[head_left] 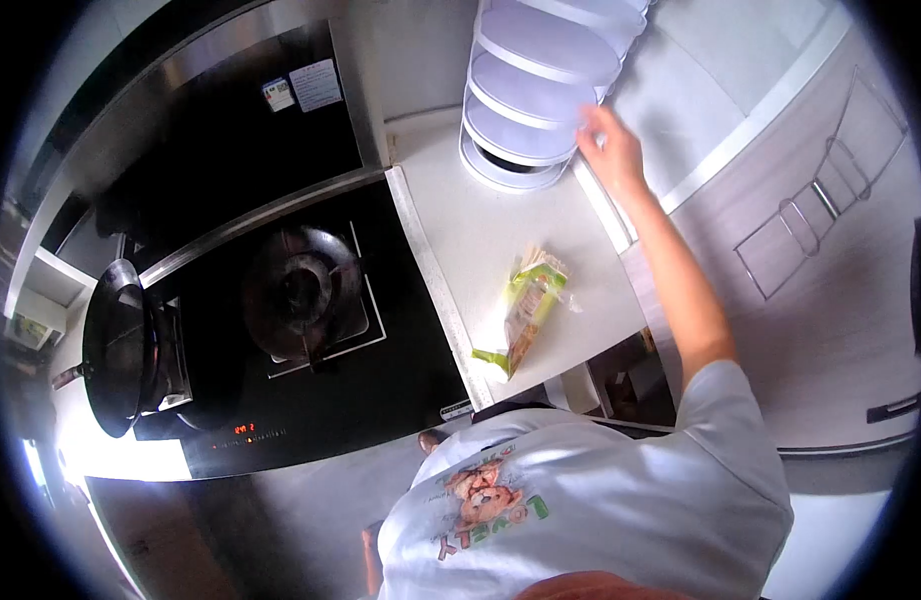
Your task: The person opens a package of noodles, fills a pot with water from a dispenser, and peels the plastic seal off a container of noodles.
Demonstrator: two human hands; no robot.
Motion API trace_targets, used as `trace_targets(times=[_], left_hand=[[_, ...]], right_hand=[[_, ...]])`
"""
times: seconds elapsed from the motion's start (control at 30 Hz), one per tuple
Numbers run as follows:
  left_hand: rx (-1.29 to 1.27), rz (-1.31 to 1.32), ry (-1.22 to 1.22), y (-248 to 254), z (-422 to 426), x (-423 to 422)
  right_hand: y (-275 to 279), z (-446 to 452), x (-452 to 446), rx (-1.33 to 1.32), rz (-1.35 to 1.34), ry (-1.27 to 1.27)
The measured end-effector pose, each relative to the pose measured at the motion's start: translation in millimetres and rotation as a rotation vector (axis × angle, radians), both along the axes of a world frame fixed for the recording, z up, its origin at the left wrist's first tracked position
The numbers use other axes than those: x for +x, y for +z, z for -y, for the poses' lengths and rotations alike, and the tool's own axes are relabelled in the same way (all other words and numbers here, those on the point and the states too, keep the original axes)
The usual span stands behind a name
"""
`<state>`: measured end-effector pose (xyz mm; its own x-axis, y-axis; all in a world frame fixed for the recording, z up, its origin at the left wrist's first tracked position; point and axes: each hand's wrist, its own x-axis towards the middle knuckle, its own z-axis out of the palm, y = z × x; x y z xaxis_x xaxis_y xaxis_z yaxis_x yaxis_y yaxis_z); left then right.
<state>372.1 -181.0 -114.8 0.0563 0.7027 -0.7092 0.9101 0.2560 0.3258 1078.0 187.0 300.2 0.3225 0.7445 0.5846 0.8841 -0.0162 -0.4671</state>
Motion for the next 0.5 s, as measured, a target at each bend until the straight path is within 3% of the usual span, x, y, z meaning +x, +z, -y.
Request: trace_targets(times=[0.03, 0.13, 0.37, 0.5], left_hand=[[-0.003, 0.007, 0.017, -0.2, -1.4, 3.0], [0.0, 0.026, 0.055, -3.1, 1.8, 11.4], [0.002, 0.058, 0.123, -3.9, 6.0, 21.8], [0.007, 0.066, 0.121, -6.6, 3.7, 23.1]], right_hand=[[5.4, -17.9, 11.9, 0.112, 0.236, -0.05], [26.3, -46.5, 17.4, 0.14, 0.576, -0.201], [38.2, -74.1, 40.5, -0.168, 0.564, -0.15], [36.4, -75.2, 43.9, -0.156, 0.554, -0.147]])
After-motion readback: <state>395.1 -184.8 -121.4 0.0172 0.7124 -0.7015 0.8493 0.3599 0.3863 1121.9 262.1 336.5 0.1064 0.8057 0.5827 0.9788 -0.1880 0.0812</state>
